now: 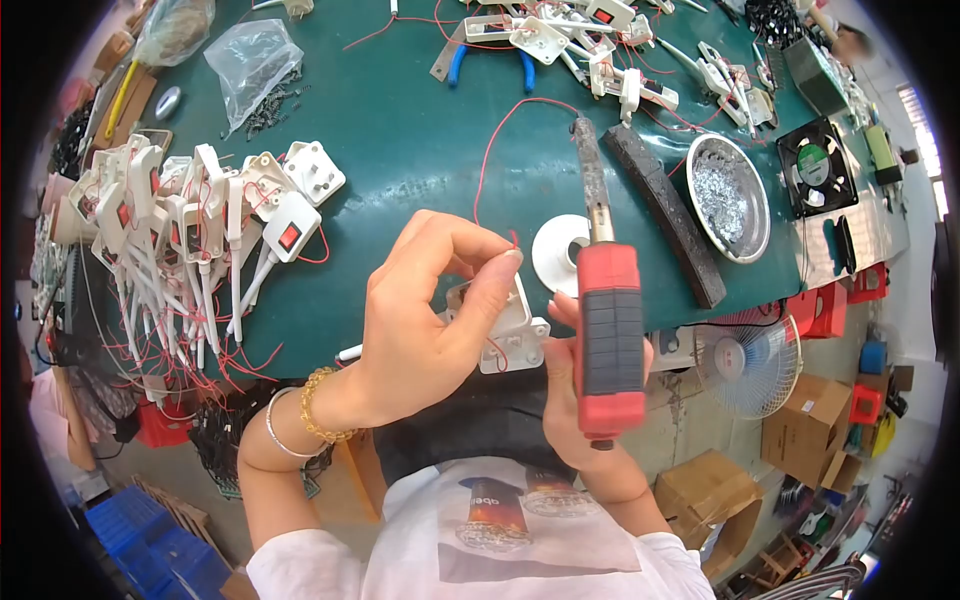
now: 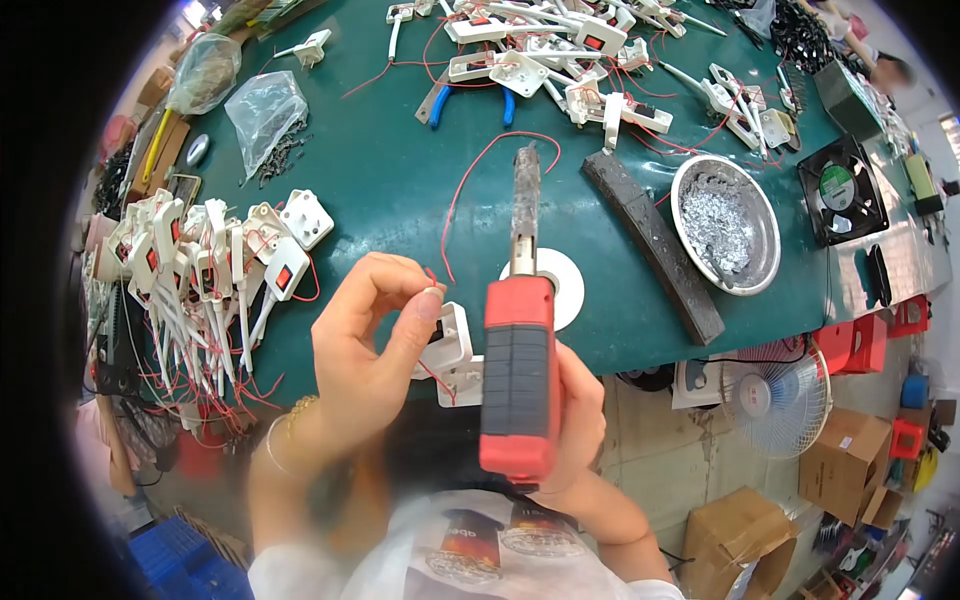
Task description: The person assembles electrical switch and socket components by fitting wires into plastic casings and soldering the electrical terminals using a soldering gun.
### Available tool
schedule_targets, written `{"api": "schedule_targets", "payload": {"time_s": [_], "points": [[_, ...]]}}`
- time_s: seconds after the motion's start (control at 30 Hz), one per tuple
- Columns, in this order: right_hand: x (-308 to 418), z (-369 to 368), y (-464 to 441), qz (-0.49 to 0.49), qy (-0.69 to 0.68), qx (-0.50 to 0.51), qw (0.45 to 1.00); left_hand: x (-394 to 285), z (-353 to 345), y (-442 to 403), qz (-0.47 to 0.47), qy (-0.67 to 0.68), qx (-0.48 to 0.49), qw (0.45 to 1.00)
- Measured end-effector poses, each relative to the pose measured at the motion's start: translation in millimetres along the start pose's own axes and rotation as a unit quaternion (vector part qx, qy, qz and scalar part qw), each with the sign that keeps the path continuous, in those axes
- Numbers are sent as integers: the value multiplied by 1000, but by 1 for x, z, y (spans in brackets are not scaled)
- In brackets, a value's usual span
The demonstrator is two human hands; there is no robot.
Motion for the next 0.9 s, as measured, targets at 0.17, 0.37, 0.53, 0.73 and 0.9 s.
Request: {"api": "schedule_targets", "payload": {"time_s": [0.17,0.37,0.53,0.73,0.9], "points": [[4,-8,0,21,-98,-34,994,-5,8,7,4,40,-39,998],[15,1,-11,8,117,49,992,-30,23,13,-133,-13,-90,987],[7,14,-6,-62,-22,-19,998,-43,-2,27,-94,-107,60,988],[7,25,-2,-90,-42,-99,990,-17,-21,47,20,22,59,998],[9,23,-4,-96,-57,-101,989,-10,-31,53,77,187,-29,979]]}}
Point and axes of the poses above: each hand's wrist, its own y-axis away from the middle knuckle, its own z-axis out of the back of the hand, x = y × z, the point moved 8 cm from there along -y, towards the middle knuckle, and after that the axes turned 3 degrees about -x, right-handed, at the moved point
